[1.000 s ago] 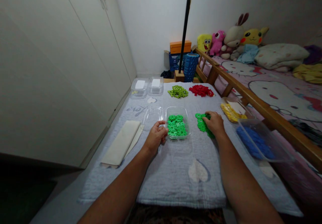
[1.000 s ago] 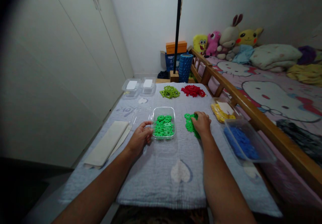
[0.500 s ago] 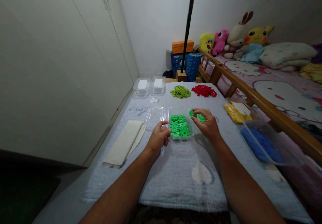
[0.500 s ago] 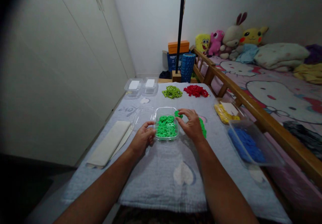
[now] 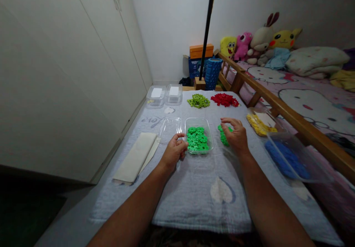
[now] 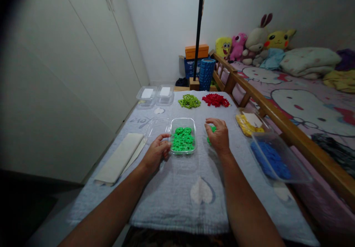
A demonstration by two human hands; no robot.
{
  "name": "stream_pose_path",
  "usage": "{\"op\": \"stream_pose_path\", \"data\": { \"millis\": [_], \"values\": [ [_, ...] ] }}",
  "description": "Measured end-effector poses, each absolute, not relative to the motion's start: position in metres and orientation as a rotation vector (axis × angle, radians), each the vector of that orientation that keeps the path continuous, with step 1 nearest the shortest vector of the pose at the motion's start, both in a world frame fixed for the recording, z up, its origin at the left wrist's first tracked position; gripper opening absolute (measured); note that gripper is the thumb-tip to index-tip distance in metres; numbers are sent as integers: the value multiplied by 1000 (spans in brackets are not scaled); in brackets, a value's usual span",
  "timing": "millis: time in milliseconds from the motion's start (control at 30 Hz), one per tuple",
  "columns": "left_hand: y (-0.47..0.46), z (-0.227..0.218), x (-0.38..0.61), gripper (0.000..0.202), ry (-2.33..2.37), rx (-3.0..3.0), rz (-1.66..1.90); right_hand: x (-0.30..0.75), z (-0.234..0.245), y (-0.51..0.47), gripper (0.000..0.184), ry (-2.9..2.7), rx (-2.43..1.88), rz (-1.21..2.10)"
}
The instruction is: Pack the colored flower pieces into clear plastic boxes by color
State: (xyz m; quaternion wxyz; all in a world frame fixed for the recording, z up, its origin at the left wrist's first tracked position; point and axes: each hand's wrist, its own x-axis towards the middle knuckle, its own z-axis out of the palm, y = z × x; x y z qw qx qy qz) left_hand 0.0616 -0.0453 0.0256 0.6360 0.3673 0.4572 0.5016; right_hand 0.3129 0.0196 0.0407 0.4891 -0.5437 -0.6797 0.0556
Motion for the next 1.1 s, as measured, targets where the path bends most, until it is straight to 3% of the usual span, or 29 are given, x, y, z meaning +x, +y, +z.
{"op": "stream_pose_path", "data": {
  "millis": [167,367,500,833,1100],
  "values": [
    [-46,27,62,48,1050,828,1137,346,27,36,21,-1491,-1595,36],
    [-45,25,61,47,1056,845,1144,356,1,42,36,-1643,-2027,97],
    [-45,25,62,47,1059,843,1146,351,-8,43,43,-1732,-2098,64],
    [-46,29,62,49,1070,837,1133,350,-11,45,38,-1735,-2004,-22],
    [-46,27,62,49,1054,830,1140,326,20,35,31,-1692,-1405,230]
  ]
}}
